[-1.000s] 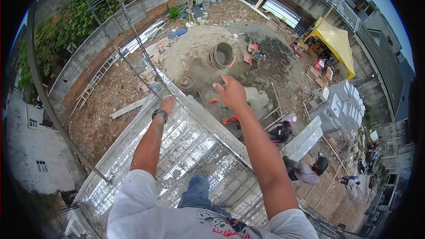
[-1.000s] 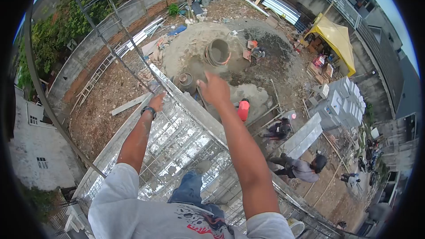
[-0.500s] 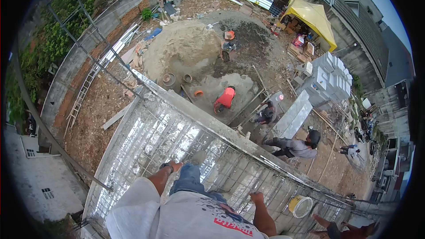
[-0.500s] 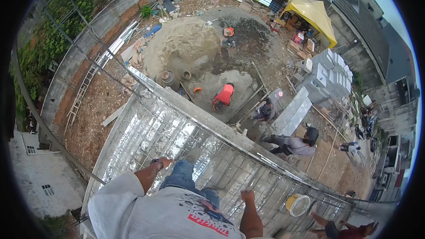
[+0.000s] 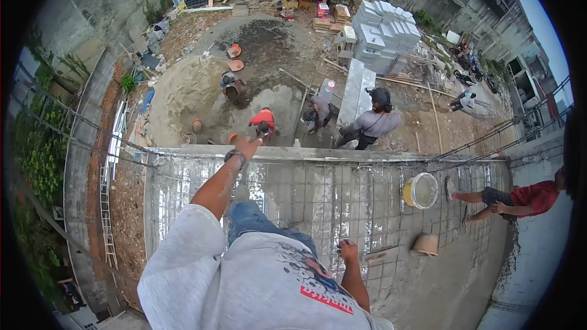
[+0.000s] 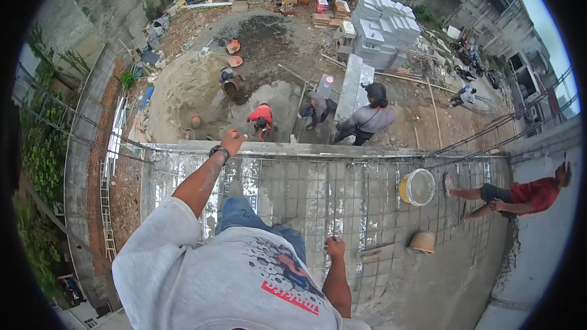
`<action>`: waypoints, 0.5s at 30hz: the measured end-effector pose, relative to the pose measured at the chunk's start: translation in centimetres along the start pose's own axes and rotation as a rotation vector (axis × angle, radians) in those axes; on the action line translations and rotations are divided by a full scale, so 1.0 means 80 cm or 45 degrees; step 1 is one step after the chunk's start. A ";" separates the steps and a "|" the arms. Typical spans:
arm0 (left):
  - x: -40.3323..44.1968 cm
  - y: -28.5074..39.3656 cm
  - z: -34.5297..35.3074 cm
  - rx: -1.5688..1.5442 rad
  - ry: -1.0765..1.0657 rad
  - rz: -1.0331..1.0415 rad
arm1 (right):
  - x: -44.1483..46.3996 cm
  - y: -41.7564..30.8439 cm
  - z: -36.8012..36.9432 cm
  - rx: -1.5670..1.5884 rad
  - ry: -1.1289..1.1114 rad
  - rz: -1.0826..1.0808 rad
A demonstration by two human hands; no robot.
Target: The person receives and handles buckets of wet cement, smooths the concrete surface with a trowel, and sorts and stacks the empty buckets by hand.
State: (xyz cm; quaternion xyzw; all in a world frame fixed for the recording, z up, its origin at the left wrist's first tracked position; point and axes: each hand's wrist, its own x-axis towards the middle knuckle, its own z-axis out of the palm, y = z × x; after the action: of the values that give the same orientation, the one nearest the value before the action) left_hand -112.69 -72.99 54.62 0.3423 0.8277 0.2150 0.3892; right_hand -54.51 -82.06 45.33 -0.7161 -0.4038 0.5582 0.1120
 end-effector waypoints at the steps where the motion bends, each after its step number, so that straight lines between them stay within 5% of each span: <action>1: -0.017 0.028 0.037 -0.027 -0.062 0.059 | 0.015 0.066 -0.026 -0.045 0.037 0.005; 2: 0.013 0.002 0.111 -0.130 -0.066 0.152 | 0.009 0.102 -0.053 -0.032 0.101 0.063; 3: -0.036 0.064 0.125 -0.114 -0.334 0.010 | -0.002 0.136 -0.078 -0.018 0.165 0.129; 8: -0.047 0.071 0.314 0.308 -0.559 0.407 | -0.093 0.197 -0.168 0.311 0.560 0.286; 15: -0.053 0.079 0.390 0.515 -0.795 0.254 | -0.127 0.262 -0.161 0.597 0.744 0.515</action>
State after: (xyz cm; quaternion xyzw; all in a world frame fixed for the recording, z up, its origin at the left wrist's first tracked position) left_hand -83.50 -69.02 41.78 0.5401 0.6577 -0.0305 0.5243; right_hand -34.05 -99.03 44.27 -0.8642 -0.0686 0.4191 0.2698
